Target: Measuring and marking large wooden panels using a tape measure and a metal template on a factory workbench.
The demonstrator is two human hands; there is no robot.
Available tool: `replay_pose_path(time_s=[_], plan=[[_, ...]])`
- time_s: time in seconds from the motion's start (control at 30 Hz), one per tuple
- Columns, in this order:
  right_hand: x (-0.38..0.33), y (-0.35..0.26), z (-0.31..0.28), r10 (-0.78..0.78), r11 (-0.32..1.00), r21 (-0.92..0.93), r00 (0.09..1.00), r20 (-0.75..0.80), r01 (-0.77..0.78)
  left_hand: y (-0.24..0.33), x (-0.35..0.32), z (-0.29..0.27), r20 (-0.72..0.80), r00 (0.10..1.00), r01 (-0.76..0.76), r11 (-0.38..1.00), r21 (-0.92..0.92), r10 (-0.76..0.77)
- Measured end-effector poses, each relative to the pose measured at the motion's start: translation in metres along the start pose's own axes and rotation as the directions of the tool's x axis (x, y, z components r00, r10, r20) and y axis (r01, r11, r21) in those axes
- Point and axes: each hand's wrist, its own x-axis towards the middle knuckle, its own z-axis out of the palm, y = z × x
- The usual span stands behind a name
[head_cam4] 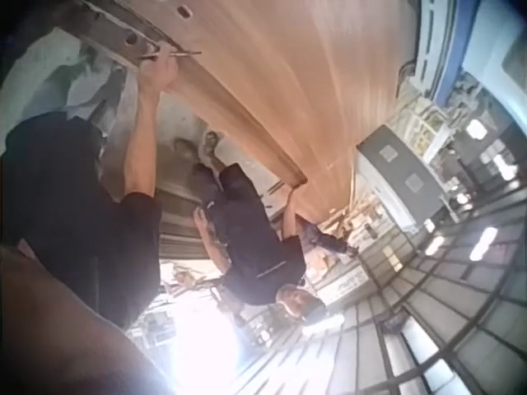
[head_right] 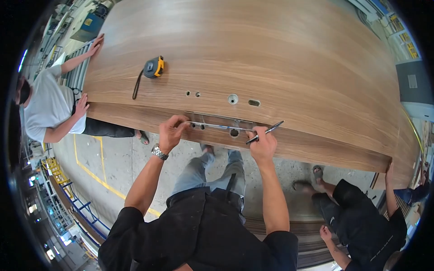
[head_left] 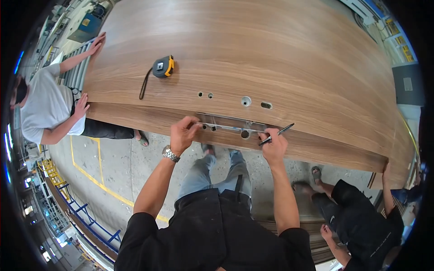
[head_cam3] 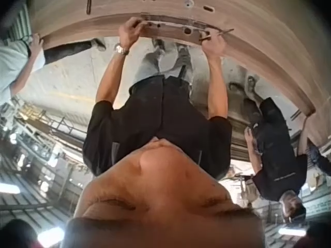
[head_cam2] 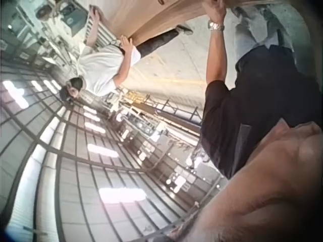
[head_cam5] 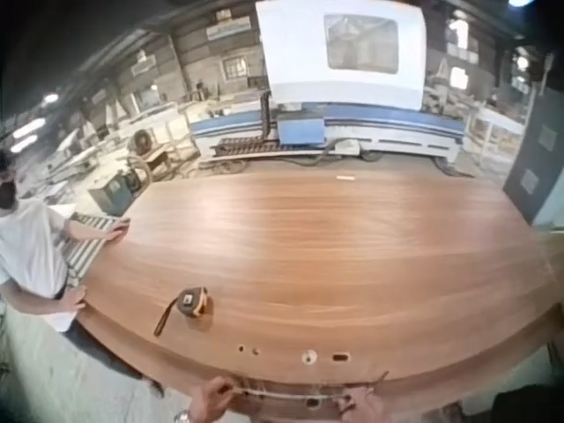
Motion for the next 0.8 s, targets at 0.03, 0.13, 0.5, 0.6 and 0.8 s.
replay_pose_path(time_s=[0.03, 0.13, 0.5, 0.6, 0.8], plan=[[0.002, 0.001, 0.005, 0.012, 1.0, -0.013, 1.0, -0.027, -0.012, -0.007, 0.005, 0.003, 0.018, 1.0, 0.016, 1.0, -0.007, -0.016], [0.002, -0.004, 0.013, 0.096, 0.993, -0.066, 0.992, -0.083, -0.102, -0.012, 0.015, 0.009, -0.016, 0.975, -0.217, 0.963, 0.161, 0.222], [0.0, -0.002, 0.032, 0.097, 0.966, -0.208, 0.961, -0.26, -0.154, -0.036, 0.016, 0.031, -0.214, 0.977, -0.038, 0.987, -0.153, 0.005], [-0.003, 0.005, 0.038, 0.181, 0.947, -0.199, 0.929, -0.323, -0.253, -0.036, 0.016, 0.035, -0.259, 0.959, -0.136, 0.988, -0.077, 0.112], [-0.004, 0.006, 0.048, 0.1, 0.973, -0.157, 0.923, -0.372, -0.169, -0.037, 0.011, 0.035, -0.336, 0.932, -0.128, 0.99, 0.059, 0.14]])
